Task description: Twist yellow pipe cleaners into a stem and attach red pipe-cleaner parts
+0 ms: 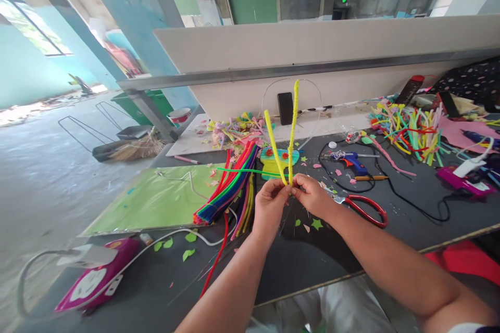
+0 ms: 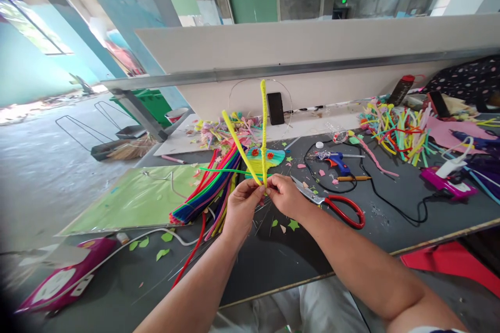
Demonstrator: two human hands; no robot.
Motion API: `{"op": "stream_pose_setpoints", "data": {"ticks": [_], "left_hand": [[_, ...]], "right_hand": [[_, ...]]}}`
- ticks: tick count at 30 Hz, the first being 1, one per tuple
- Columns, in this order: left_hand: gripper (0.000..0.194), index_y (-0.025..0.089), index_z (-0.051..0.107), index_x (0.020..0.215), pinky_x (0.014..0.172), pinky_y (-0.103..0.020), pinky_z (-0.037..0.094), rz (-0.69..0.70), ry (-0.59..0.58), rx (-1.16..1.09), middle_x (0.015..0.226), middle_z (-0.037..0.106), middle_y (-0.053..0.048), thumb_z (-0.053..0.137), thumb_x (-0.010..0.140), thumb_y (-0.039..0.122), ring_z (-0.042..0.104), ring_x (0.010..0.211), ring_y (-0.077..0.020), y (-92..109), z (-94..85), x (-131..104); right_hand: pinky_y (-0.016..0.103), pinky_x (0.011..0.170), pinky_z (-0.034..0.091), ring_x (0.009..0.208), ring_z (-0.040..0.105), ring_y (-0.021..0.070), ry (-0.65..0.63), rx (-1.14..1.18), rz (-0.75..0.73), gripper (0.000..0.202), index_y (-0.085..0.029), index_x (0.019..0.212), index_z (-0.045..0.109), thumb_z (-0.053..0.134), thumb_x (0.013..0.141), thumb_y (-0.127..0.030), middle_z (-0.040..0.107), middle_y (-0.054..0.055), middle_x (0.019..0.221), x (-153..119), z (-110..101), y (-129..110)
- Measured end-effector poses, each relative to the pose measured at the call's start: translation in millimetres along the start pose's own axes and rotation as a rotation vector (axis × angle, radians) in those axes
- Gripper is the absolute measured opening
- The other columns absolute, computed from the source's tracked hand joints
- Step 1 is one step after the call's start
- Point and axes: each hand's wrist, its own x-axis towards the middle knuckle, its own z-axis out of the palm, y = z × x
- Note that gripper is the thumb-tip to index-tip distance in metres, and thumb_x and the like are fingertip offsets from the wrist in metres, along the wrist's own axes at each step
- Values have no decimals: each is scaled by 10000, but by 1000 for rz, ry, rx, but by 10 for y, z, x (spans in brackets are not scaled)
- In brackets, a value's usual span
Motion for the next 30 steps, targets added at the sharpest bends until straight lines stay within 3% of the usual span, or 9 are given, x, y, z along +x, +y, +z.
{"op": "stream_pose_setpoints", "data": {"ticks": [13, 18, 25, 30], "left_hand": [[229, 143, 639, 804, 474, -183, 323, -53, 8, 11, 715, 612, 4, 725, 694, 324, 427, 528, -61, 16, -10, 18], [227, 145, 629, 792, 463, -184, 279, -88, -38, 3, 654, 567, 28, 707, 709, 341, 377, 499, -49, 7, -28, 31], [223, 138, 601, 777, 491, -188, 284, -63, -16, -57, 661, 537, 29, 680, 747, 344, 365, 523, -48, 14, -36, 21], [194, 136, 596, 763, 483, -185, 272, -53, 27, -91, 650, 517, 33, 681, 752, 310, 366, 528, -47, 6, -47, 37]], "right_hand": [[276, 602, 333, 624, 466, 149, -11, -161, -74, 162, -198, 679, 510, 566, 831, -195, 529, 0, 659, -11, 39, 87], [271, 598, 347, 631, 480, 150, -15, -156, -84, 167, -199, 680, 519, 574, 835, -227, 542, 7, 657, -8, 45, 66], [278, 632, 377, 663, 516, 149, -16, -121, -59, 62, -194, 785, 568, 585, 834, -229, 558, 7, 709, -19, 38, 0], [276, 621, 379, 644, 520, 145, -41, -100, -20, 94, -188, 726, 571, 622, 799, -219, 564, 4, 690, -14, 49, 12]]}}
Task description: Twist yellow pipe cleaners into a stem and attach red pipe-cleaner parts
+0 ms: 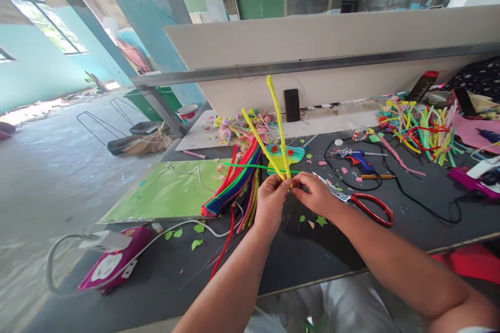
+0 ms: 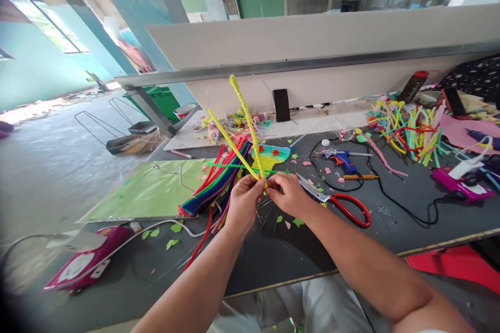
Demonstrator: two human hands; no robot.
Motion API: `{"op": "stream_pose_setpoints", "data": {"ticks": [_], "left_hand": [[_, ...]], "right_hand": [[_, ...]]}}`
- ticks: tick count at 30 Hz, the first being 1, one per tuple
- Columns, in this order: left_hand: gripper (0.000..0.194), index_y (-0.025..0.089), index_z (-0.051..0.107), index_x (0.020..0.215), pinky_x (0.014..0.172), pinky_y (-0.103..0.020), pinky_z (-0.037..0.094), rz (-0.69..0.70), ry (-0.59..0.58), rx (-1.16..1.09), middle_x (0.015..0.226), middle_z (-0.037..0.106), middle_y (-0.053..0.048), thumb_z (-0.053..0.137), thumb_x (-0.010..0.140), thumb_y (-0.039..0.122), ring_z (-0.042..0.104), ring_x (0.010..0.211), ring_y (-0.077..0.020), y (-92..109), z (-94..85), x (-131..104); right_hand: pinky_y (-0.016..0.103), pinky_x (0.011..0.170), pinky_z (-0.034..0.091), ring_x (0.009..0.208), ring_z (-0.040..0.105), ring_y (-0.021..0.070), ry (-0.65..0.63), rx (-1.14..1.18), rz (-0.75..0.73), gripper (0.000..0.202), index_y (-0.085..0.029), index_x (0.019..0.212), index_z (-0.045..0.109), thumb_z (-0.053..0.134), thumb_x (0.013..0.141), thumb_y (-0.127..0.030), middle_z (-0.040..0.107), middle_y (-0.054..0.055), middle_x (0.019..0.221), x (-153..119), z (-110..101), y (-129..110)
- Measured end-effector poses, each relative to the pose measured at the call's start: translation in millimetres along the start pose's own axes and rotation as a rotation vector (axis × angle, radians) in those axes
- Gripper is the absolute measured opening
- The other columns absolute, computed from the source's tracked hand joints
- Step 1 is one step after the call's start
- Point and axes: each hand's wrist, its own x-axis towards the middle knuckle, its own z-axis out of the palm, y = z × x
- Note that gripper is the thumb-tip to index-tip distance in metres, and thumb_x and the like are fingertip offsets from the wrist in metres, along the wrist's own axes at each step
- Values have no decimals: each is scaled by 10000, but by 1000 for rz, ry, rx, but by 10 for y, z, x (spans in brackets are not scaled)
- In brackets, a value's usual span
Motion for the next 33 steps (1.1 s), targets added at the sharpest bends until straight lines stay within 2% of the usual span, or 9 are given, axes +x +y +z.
{"op": "stream_pose_setpoints", "data": {"ticks": [9, 14, 19, 23, 28, 33], "left_hand": [[208, 133, 599, 717, 454, -175, 278, -37, 1, -89, 623, 537, 36, 728, 702, 296, 386, 488, -35, 4, 39, -4], [199, 138, 610, 742, 473, -186, 353, -33, 7, -114, 630, 556, 27, 725, 706, 296, 457, 517, -62, 0, 47, -1], [183, 140, 621, 779, 498, -198, 378, 20, -11, 9, 645, 565, 21, 703, 730, 296, 469, 540, -73, -14, 33, -12], [188, 139, 592, 728, 493, -192, 343, 49, 29, 102, 597, 518, 35, 678, 758, 303, 431, 519, -60, -42, 57, -37], [190, 137, 551, 711, 465, -187, 298, -68, 24, -118, 571, 477, 43, 662, 767, 280, 401, 486, -51, -66, 129, -57], [181, 135, 526, 694, 443, -180, 276, -172, -4, -254, 582, 480, 41, 684, 723, 220, 401, 467, -44, 6, 138, -65]], "right_hand": [[259, 621, 408, 657, 544, 146, 55, 123, 119, 109, -183, 695, 600, 622, 792, -227, 594, 6, 681, 7, -7, -53], [259, 628, 404, 661, 542, 147, 119, 116, 163, 113, -183, 685, 591, 602, 790, -222, 588, 5, 678, -3, -23, -75], [269, 622, 391, 651, 533, 154, 176, 74, 183, 121, -190, 666, 592, 611, 776, -236, 583, 5, 660, -2, -1, -40], [269, 609, 384, 643, 523, 154, 214, 111, 249, 85, -190, 676, 610, 628, 744, -237, 587, 1, 651, -6, 30, -19], [256, 569, 376, 615, 504, 144, 188, 297, 371, 103, -186, 699, 616, 604, 742, -278, 577, -10, 626, -4, 50, -13], [263, 572, 388, 591, 510, 140, 88, 371, 362, 131, -186, 679, 594, 595, 753, -294, 580, -14, 608, -11, 34, -62]]}}
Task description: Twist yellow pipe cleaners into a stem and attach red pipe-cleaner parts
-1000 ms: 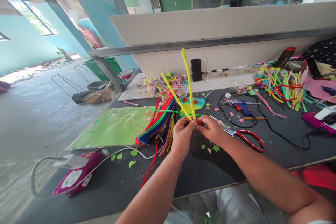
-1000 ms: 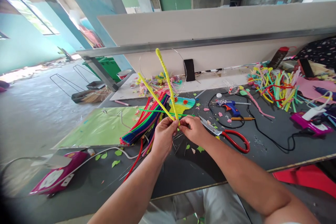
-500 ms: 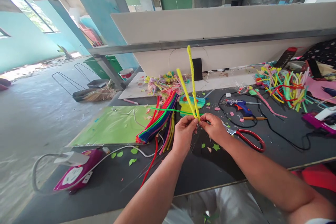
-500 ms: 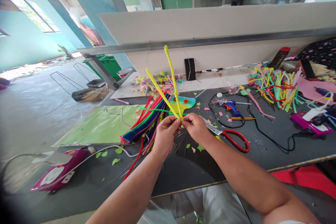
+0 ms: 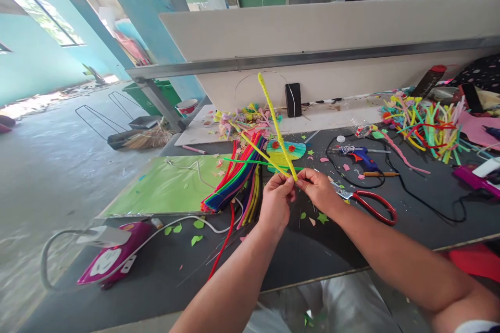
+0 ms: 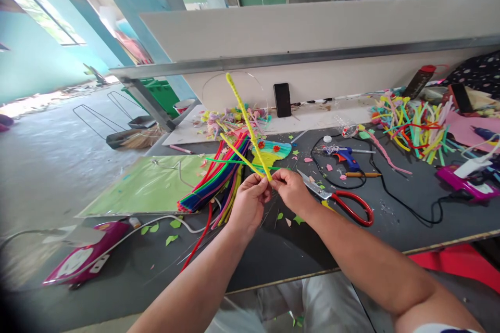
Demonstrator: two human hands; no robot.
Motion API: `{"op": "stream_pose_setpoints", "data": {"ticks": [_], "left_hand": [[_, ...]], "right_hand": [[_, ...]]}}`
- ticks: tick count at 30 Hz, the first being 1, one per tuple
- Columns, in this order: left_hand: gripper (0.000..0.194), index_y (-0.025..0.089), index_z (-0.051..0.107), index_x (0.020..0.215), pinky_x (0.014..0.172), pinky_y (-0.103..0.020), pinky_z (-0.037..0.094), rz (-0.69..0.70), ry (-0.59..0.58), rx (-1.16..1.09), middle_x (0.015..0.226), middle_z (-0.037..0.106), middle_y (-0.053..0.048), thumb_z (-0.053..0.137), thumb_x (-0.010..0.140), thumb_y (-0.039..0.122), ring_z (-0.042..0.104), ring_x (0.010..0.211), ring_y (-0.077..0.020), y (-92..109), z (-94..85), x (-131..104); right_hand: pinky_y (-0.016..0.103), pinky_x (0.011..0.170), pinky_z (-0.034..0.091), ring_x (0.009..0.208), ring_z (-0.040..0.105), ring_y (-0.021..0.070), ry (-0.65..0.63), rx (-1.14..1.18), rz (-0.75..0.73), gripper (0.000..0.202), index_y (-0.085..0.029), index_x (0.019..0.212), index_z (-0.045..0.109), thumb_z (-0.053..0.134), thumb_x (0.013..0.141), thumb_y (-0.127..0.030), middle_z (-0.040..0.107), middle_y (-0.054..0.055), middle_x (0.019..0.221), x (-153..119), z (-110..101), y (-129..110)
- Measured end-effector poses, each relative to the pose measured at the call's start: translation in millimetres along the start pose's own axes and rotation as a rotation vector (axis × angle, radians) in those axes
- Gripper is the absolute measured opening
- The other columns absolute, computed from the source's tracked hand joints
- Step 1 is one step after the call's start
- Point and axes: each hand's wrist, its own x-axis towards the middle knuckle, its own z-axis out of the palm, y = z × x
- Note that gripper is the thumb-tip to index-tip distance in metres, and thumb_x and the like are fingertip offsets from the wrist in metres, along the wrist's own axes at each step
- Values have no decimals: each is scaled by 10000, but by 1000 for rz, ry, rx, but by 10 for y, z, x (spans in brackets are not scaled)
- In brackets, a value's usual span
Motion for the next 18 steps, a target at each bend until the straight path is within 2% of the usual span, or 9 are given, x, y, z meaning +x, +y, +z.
{"op": "stream_pose_setpoints", "data": {"ticks": [3, 6, 10, 14, 18], "left_hand": [[215, 143, 510, 694, 442, -178, 291, -31, -31, -28, 603, 487, 40, 704, 705, 234, 414, 476, -46, 23, -3, 13], [225, 151, 520, 727, 446, -181, 317, -16, -29, -4, 615, 485, 42, 702, 719, 283, 428, 489, -53, 2, -12, 42], [169, 170, 560, 803, 493, -191, 387, 231, 105, 195, 653, 515, 40, 680, 745, 274, 473, 535, -68, -56, -31, 48], [119, 186, 631, 880, 652, -245, 483, 434, 123, 502, 797, 622, -17, 635, 784, 256, 580, 704, -122, -98, -42, 22], [119, 199, 675, 894, 797, -298, 497, 558, 121, 739, 881, 672, -44, 619, 803, 251, 623, 840, -165, -118, -51, 30]], "right_hand": [[280, 588, 422, 582, 552, 152, -72, 120, 16, 157, -196, 697, 566, 589, 775, -330, 595, -16, 608, -16, 15, -20], [278, 578, 424, 573, 545, 149, -4, 169, 35, 172, -201, 699, 553, 600, 768, -351, 576, -24, 608, -9, 28, -15], [268, 576, 391, 600, 501, 142, 194, -2, 10, 177, -188, 706, 589, 614, 753, -357, 553, -15, 634, 23, -2, 19], [274, 595, 398, 630, 511, 153, 241, -112, -63, 158, -181, 728, 606, 591, 768, -333, 575, 1, 664, 24, -29, 32], [272, 600, 402, 642, 523, 155, 274, -216, -160, 115, -184, 709, 598, 582, 772, -279, 582, 5, 674, 7, -4, 23]]}}
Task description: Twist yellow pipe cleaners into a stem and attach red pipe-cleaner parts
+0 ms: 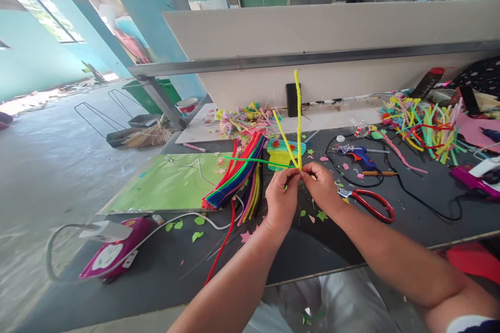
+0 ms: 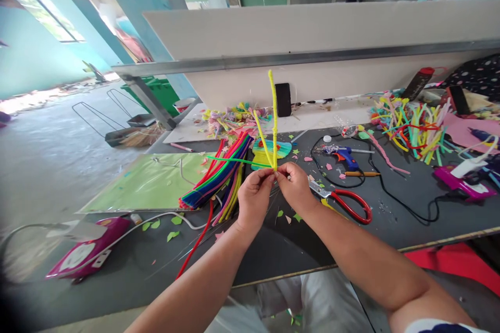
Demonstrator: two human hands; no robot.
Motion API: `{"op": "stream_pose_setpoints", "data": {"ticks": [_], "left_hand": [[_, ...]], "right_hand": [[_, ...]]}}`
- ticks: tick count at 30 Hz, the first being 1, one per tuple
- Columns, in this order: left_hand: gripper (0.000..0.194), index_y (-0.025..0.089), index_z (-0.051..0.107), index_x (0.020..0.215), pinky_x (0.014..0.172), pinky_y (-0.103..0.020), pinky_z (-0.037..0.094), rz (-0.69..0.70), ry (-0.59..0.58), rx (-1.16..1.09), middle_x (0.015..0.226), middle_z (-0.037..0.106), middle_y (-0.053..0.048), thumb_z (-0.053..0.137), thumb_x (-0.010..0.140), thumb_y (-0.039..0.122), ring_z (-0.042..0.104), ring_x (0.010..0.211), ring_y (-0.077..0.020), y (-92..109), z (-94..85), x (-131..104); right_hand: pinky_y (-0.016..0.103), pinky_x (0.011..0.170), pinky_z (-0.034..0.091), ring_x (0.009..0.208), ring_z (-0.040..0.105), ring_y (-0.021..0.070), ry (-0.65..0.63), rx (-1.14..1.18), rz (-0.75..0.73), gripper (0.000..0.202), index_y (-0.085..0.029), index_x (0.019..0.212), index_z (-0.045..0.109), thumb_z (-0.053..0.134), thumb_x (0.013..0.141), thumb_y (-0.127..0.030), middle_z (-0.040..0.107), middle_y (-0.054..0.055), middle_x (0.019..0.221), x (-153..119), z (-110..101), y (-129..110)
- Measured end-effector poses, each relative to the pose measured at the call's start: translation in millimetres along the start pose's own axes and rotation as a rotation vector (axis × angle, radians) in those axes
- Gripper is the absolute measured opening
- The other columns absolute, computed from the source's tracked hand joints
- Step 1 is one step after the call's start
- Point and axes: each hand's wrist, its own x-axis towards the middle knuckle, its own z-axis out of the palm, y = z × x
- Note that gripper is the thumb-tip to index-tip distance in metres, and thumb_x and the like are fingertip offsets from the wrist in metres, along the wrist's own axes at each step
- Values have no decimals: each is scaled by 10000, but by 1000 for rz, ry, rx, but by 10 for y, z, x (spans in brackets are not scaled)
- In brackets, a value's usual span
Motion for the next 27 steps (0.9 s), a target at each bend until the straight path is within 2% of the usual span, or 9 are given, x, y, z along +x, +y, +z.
{"op": "stream_pose_setpoints", "data": {"ticks": [2, 7, 13, 21, 27], "left_hand": [[118, 201, 686, 884, 811, -308, 499, 5, 4, 24, 870, 683, -43, 615, 807, 253, 630, 836, -169, -18, 2, 5], [124, 208, 708, 858, 810, -309, 502, -81, 36, -52, 869, 696, -49, 628, 795, 279, 638, 839, -184, -35, 1, -2], [88, 201, 731, 790, 746, -282, 501, -182, 70, -175, 780, 692, -33, 665, 749, 242, 629, 754, -170, -15, 24, 4], [100, 213, 738, 788, 773, -257, 471, -105, -62, -96, 826, 687, -41, 646, 761, 242, 611, 813, -168, 11, -39, 39], [78, 177, 709, 762, 703, -245, 470, -220, -50, -132, 751, 672, -23, 674, 723, 235, 598, 721, -145, -5, -65, 83]], "right_hand": [[270, 599, 404, 636, 524, 152, 13, -24, -47, 104, -189, 696, 589, 583, 775, -257, 579, 3, 667, -7, 13, 2], [292, 650, 421, 659, 549, 164, 10, -76, -127, 112, -204, 687, 580, 586, 795, -232, 598, 10, 665, -21, 25, 17], [299, 660, 419, 671, 563, 168, -3, -95, -140, 118, -210, 691, 569, 577, 809, -215, 607, 15, 674, -29, 33, 19], [353, 748, 355, 707, 556, 188, -17, -328, -290, 105, -192, 709, 554, 558, 807, -153, 597, 26, 702, -26, 51, 112], [373, 816, 330, 789, 582, 192, -76, -369, -353, 103, -194, 789, 570, 511, 819, -116, 635, 39, 777, -76, 55, 64]]}}
